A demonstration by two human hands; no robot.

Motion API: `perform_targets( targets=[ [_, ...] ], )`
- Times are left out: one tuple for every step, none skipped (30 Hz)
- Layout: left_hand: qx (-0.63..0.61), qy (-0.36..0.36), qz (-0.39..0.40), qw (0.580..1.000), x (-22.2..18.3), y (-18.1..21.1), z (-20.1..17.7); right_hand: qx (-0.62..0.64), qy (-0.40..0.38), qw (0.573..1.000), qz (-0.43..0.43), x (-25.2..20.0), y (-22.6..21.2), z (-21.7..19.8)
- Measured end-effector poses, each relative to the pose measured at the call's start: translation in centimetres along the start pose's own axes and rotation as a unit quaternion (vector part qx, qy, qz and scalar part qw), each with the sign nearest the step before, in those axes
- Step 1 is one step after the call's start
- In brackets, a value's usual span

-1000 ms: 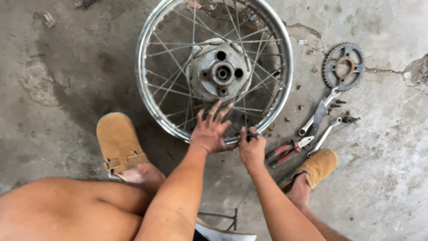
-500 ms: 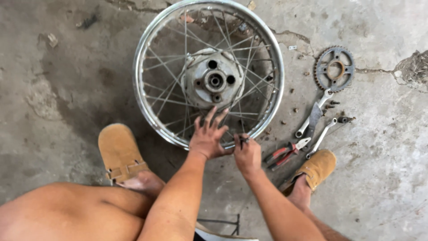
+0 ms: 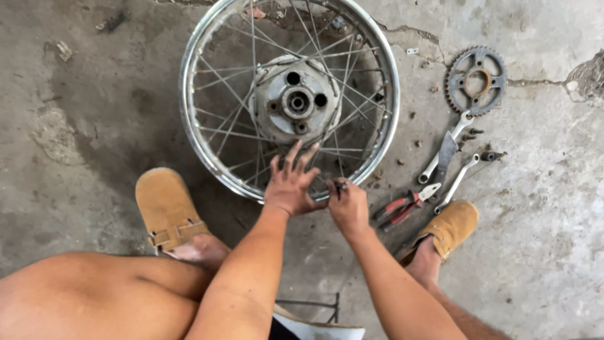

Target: Inspecting and cleaning the spokes and rim of a motorcycle wheel

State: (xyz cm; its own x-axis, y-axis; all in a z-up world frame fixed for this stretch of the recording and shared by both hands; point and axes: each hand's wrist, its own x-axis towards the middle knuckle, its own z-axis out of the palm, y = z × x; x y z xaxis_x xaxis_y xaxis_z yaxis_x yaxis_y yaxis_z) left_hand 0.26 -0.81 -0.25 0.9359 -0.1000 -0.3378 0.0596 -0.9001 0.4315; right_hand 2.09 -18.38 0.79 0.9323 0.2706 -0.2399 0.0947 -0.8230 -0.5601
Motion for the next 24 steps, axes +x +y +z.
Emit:
perform_targets(
  targets=[
    [0.001, 0.001, -0.002, 1.000, -0.1, -0.1, -0.1, 0.000, 0.000, 1.000, -0.002, 0.1, 0.5, 0.1],
    [0.001, 0.002, -0.002, 1.000, -0.2, -0.1, -0.2, -0.026, -0.003, 0.999, -0.043, 0.2, 0.9, 0.1],
    [0.002, 0.003, 0.000, 1.000, 0.0, 0.0, -0.3, -0.053, -0.002, 0.995, -0.082, 0.5, 1.5, 0.0],
    [0.003, 0.005, 0.001, 1.000, 0.1, -0.1, -0.4, -0.053, 0.000, 0.995, -0.083, 0.9, 1.9, -0.1],
    [0.001, -0.004, -0.002, 1.000, 0.1, 0.0, -0.4, -0.039, -0.016, 0.997, -0.070, 1.2, 2.3, -0.2],
    [-0.001, -0.013, -0.005, 1.000, 0.0, 0.1, -0.3, -0.026, -0.033, 0.998, -0.057, 1.5, 2.7, -0.3],
    [-0.003, -0.015, -0.006, 1.000, -0.1, 0.3, -0.4, -0.026, -0.035, 0.997, -0.056, 1.1, 3.0, -0.2],
    [-0.004, -0.016, -0.008, 1.000, -0.2, 0.5, -0.5, -0.062, -0.039, 0.994, -0.078, 0.7, 3.2, -0.1],
    [0.000, -0.014, -0.011, 1.000, -0.3, 0.3, -0.8, -0.093, -0.039, 0.990, -0.103, 0.7, 3.1, 0.4],
    [0.003, -0.012, -0.014, 1.000, 0.0, -0.2, -1.0, -0.090, -0.038, 0.989, -0.107, 2.2, 2.7, -0.2],
    [0.003, -0.019, -0.013, 1.000, 0.1, 0.1, -0.8, -0.045, -0.014, 0.998, -0.035, 3.0, 2.7, -1.4],
    [0.003, -0.026, -0.012, 1.000, 0.1, 0.3, -0.6, 0.000, 0.011, 0.999, 0.038, 3.8, 2.7, -2.5],
    [0.006, -0.019, -0.011, 1.000, 0.2, 0.1, -0.1, 0.001, 0.015, 0.999, 0.033, 3.8, 0.6, -2.8],
    [0.016, 0.002, 0.000, 1.000, 0.3, -0.1, 0.3, 0.024, -0.057, 0.998, -0.016, 3.7, -1.6, -3.2],
    [0.021, 0.015, 0.012, 1.000, -0.2, 0.1, 0.8, 0.044, -0.134, 0.988, -0.057, 2.9, -3.7, -3.8],
    [0.018, 0.013, 0.012, 1.000, -0.5, 0.2, 0.4, 0.042, -0.136, 0.988, -0.055, 3.0, -2.7, -3.5],
    [0.009, 0.002, 0.003, 1.000, -0.3, 0.2, 0.0, 0.069, -0.055, 0.995, 0.044, 3.6, -1.4, -3.1],
    [0.000, -0.010, -0.006, 1.000, -0.1, 0.2, -0.3, 0.096, 0.028, 0.985, 0.142, 4.2, -0.2, -2.6],
    [0.002, -0.011, -0.008, 1.000, 0.1, 0.0, -0.7, 0.099, 0.026, 0.985, 0.141, 4.5, 1.4, -1.7],
    [0.007, -0.018, -0.010, 1.000, 0.3, -0.2, -1.0, 0.092, 0.007, 0.982, 0.163, 4.7, 3.1, -0.8],
    [0.006, -0.027, -0.010, 1.000, 0.2, 0.2, -0.8, 0.081, -0.012, 0.979, 0.189, 4.4, 5.3, -0.3],
    [0.002, -0.030, -0.011, 0.999, -0.1, 0.6, -0.6, 0.078, -0.015, 0.978, 0.191, 4.2, 5.6, -0.3],
    [0.003, -0.030, -0.010, 1.000, 0.0, 0.5, -0.7, 0.067, -0.043, 0.978, 0.194, 4.6, 5.5, 0.1],
    [0.003, -0.030, -0.008, 1.000, 0.1, 0.3, -0.8, 0.056, -0.071, 0.976, 0.197, 5.0, 5.4, 0.4]
  ],
)
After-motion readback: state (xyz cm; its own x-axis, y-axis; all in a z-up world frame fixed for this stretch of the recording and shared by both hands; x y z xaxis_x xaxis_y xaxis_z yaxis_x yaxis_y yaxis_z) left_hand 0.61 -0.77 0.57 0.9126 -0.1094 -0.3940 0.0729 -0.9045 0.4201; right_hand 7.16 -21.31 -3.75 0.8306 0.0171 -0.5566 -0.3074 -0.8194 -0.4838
